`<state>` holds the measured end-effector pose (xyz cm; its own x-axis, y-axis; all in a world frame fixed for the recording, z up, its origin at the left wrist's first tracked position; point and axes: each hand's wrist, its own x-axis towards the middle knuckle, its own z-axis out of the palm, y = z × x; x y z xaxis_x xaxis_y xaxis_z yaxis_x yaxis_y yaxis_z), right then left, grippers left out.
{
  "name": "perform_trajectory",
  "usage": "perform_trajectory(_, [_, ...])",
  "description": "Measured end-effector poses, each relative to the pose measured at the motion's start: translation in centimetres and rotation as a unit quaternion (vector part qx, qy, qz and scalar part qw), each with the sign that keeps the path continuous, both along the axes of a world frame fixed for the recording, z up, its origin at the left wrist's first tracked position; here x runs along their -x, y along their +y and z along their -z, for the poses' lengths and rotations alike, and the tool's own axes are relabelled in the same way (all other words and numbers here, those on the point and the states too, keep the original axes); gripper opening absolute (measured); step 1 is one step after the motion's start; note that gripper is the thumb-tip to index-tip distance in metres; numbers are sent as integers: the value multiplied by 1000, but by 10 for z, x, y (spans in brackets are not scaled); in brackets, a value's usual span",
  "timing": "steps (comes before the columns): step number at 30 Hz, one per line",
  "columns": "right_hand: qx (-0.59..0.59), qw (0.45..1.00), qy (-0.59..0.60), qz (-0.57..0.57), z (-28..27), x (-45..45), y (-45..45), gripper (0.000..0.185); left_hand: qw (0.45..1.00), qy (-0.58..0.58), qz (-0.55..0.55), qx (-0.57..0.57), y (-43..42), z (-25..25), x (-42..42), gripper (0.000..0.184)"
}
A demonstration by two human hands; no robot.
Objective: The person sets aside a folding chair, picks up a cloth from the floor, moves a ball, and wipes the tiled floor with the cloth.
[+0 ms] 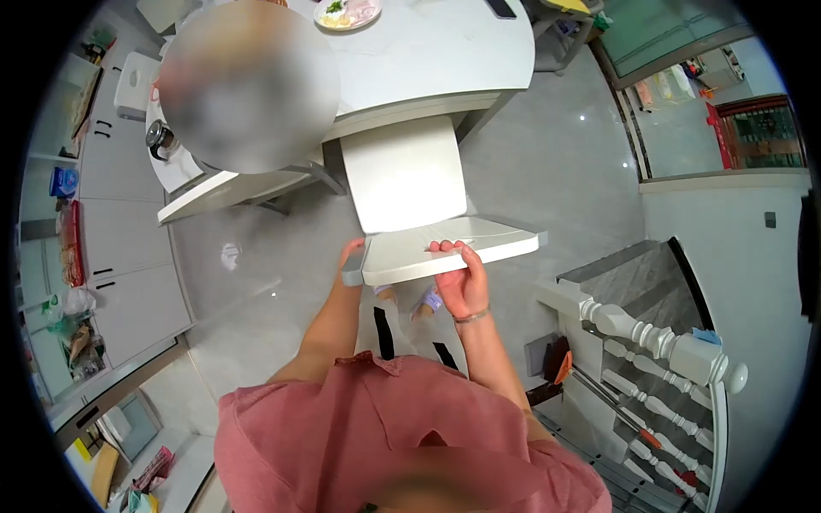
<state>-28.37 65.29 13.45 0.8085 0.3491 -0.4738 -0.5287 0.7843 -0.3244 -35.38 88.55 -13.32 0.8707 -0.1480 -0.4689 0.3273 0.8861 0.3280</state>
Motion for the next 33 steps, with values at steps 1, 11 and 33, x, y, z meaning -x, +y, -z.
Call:
perform_trajectory(1, [-3,1000,-7,5,-10,-2,-2,18,1000,-7,5,-3,-6,4,6,47])
perform_trajectory(11, [128,970,-192,-72,-100,8,-59,35,963,187,-140,134,-131,-146,52,39])
perform_trajectory(33, [168,936,-310,-3,-152,-102,-415,41,974,135,-54,172,-488,-226,-100,31])
